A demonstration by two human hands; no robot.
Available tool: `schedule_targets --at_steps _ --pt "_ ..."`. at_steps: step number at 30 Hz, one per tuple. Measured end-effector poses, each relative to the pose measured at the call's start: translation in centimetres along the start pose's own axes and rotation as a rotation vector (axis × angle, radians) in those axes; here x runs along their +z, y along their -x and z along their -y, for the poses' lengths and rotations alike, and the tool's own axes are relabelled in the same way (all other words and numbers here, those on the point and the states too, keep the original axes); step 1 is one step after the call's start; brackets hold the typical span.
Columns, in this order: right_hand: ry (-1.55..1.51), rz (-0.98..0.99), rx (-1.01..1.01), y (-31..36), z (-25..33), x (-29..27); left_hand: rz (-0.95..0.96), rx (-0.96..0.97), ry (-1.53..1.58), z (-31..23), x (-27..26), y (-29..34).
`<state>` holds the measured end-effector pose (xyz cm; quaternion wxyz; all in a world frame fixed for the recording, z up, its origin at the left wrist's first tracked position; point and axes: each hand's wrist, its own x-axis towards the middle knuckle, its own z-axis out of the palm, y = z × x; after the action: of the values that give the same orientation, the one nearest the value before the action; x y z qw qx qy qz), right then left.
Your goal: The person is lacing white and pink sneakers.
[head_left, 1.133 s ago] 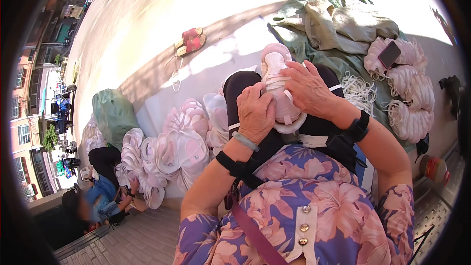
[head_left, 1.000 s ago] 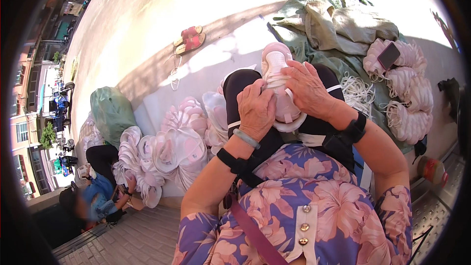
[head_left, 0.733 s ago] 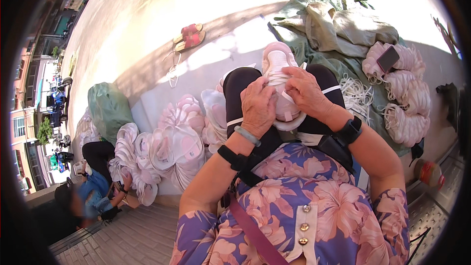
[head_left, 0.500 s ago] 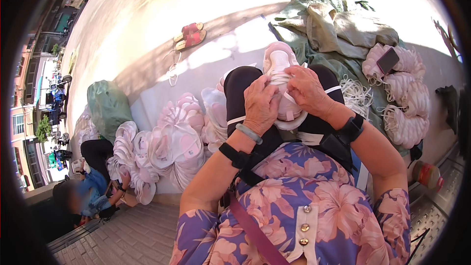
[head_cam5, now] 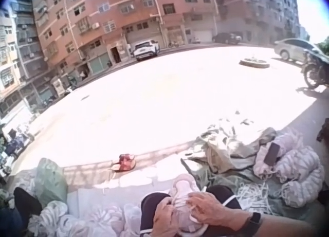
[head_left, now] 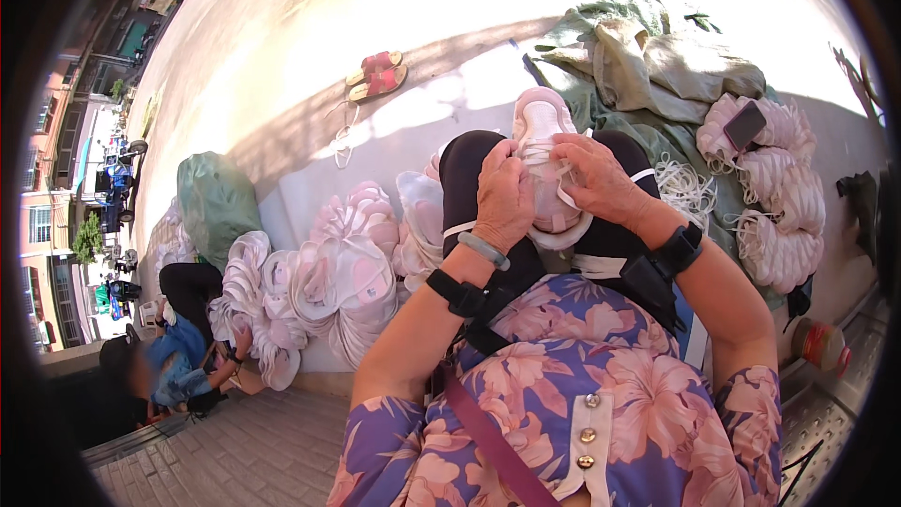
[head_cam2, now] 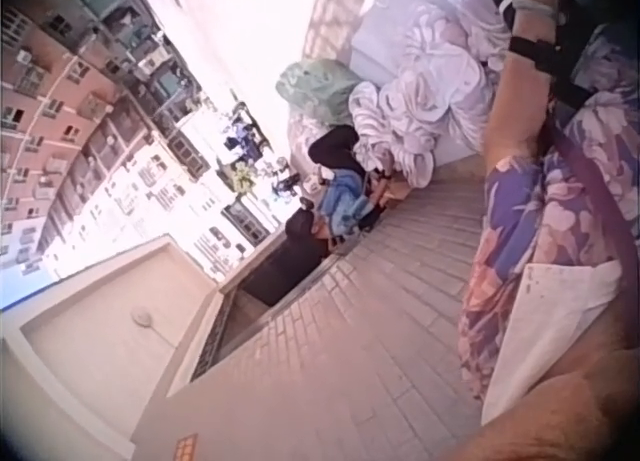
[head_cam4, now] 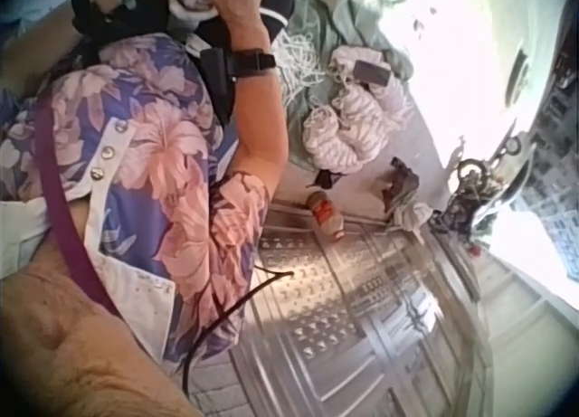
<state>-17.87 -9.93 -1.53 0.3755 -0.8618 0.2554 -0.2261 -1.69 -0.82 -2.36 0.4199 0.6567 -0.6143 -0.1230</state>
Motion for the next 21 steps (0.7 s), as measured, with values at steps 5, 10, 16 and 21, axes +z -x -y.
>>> schedule_targets --at_steps 5,10,16,21 --pt "0.05 -0.007 -0.117 -0.3 0.8 -1.2 -0.088 -0.087 -0.077 2.6 -8.3 0.9" --pt "-0.243 0.024 -0.066 -0.8 1.8 -2.7 -0.291 -0.335 -0.212 10.6 -17.2 5.3" --pt "-0.534 0.134 0.178 -0.3 4.4 -5.9 -0.207 -0.109 -0.447 6.3 -12.9 4.5" --pt "-0.702 0.05 0.277 4.3 1.5 -8.3 0.007 0.182 -0.369 -0.2 -5.4 0.7"
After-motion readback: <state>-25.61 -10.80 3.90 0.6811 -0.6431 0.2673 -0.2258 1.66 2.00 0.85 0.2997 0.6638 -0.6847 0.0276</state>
